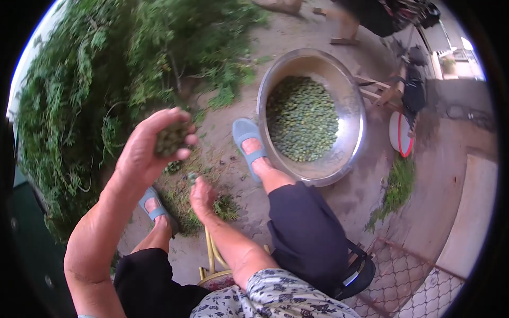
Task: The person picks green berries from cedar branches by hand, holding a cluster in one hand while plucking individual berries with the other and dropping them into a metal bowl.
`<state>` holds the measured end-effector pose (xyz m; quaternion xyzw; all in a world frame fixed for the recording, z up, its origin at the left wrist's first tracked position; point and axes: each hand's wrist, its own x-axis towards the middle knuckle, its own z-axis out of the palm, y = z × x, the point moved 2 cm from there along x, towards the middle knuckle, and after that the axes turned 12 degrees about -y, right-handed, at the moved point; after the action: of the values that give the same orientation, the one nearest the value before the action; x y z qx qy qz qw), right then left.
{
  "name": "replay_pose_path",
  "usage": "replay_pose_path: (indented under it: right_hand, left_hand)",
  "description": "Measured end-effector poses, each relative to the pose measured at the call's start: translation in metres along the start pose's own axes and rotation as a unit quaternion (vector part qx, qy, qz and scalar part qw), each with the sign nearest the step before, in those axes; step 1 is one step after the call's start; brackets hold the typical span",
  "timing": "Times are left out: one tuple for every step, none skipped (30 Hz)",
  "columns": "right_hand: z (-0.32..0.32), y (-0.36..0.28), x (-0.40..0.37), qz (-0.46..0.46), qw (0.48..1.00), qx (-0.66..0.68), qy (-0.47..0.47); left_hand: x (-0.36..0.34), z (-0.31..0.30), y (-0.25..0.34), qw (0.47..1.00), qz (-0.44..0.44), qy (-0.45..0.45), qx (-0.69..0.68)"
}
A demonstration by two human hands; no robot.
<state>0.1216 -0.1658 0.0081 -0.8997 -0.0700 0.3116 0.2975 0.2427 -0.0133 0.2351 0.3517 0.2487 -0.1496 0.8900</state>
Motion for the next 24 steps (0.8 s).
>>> replay_pose_path:
  right_hand:
    - [0.000,-0.012,-0.004,0.002,0.999,0.030,-0.022]
    - [-0.003,-0.030,-0.010,0.003,0.997,0.060,-0.045]
    - [-0.011,-0.051,-0.018,-0.017,0.990,0.140,0.012]
    - [-0.016,-0.067,-0.024,-0.040,0.973,0.219,0.068]
    - [0.013,-0.059,-0.024,-0.025,0.902,0.432,0.002]
    - [0.037,-0.048,-0.019,-0.014,0.781,0.620,-0.067]
    - [-0.038,-0.097,-0.023,-0.051,0.816,0.535,-0.212]
    - [-0.048,-0.106,-0.011,-0.056,0.817,0.537,-0.205]
    - [-0.050,-0.114,-0.002,-0.018,0.881,0.433,-0.188]
    - [-0.065,-0.126,0.003,0.022,0.931,0.324,-0.169]
    - [-0.084,-0.136,0.002,0.013,0.938,0.316,-0.142]
    - [-0.097,-0.139,-0.001,0.005,0.937,0.320,-0.137]
    - [-0.114,-0.145,-0.004,-0.102,0.945,0.307,-0.043]
    - [-0.128,-0.154,-0.009,-0.206,0.933,0.290,0.054]
    - [-0.110,-0.140,0.015,-0.096,0.962,0.255,-0.004]
    - [-0.129,-0.151,0.016,-0.111,0.959,0.263,-0.003]
    - [-0.162,-0.157,0.014,-0.126,0.947,0.292,0.035]
    - [-0.192,-0.164,0.007,-0.144,0.934,0.321,0.066]
    - [-0.218,-0.176,-0.001,-0.149,0.936,0.297,0.117]
    - [-0.237,-0.184,-0.007,-0.189,0.921,0.315,0.130]
    - [-0.253,-0.190,-0.014,-0.236,0.910,0.312,0.139]
    - [-0.266,-0.198,-0.021,-0.262,0.906,0.302,0.142]
    - [-0.275,-0.205,-0.028,-0.282,0.904,0.288,0.142]
    - [-0.282,-0.213,-0.036,-0.302,0.902,0.274,0.144]
  left_hand:
    - [0.017,0.027,0.001,1.000,-0.002,-0.023,0.008]
    - [0.032,0.053,-0.001,0.999,-0.005,-0.045,0.016]
    - [0.045,0.078,-0.005,0.996,-0.003,-0.081,0.032]
    - [0.057,0.101,-0.010,0.992,0.000,-0.117,0.048]
    - [0.074,0.116,-0.020,0.990,-0.012,-0.131,0.058]
    - [0.088,0.130,-0.028,0.987,-0.023,-0.145,0.068]
    - [0.090,0.146,-0.029,0.984,0.004,-0.169,0.059]
    - [0.090,0.155,-0.027,0.982,0.005,-0.176,0.064]
    - [0.090,0.163,-0.025,0.983,0.015,-0.172,0.068]
    - [0.088,0.171,-0.024,0.983,0.026,-0.166,0.073]
    - [0.086,0.173,-0.022,0.983,0.029,-0.166,0.075]
    - [0.076,0.177,-0.015,0.981,0.033,-0.170,0.084]
    - [0.063,0.178,-0.007,0.985,0.057,-0.143,0.072]
    - [0.049,0.178,0.001,0.988,0.081,-0.117,0.060]
    - [0.037,0.171,0.009,0.986,0.113,-0.104,0.063]
    - [0.024,0.161,0.018,0.983,0.148,-0.088,0.066]
    - [0.001,0.160,0.032,0.978,0.199,-0.038,0.052]
    - [-0.017,0.147,0.042,0.964,0.243,0.008,0.109]
    - [-0.034,0.132,0.050,0.947,0.292,0.051,0.128]
    - [-0.050,0.116,0.055,0.925,0.339,0.092,0.144]
    - [-0.067,0.103,0.056,0.903,0.388,0.110,0.147]
    - [-0.084,0.094,0.058,0.886,0.404,0.149,0.169]
    - [-0.092,0.078,0.053,0.877,0.416,0.150,0.188]
    - [-0.097,0.063,0.047,0.868,0.426,0.151,0.208]
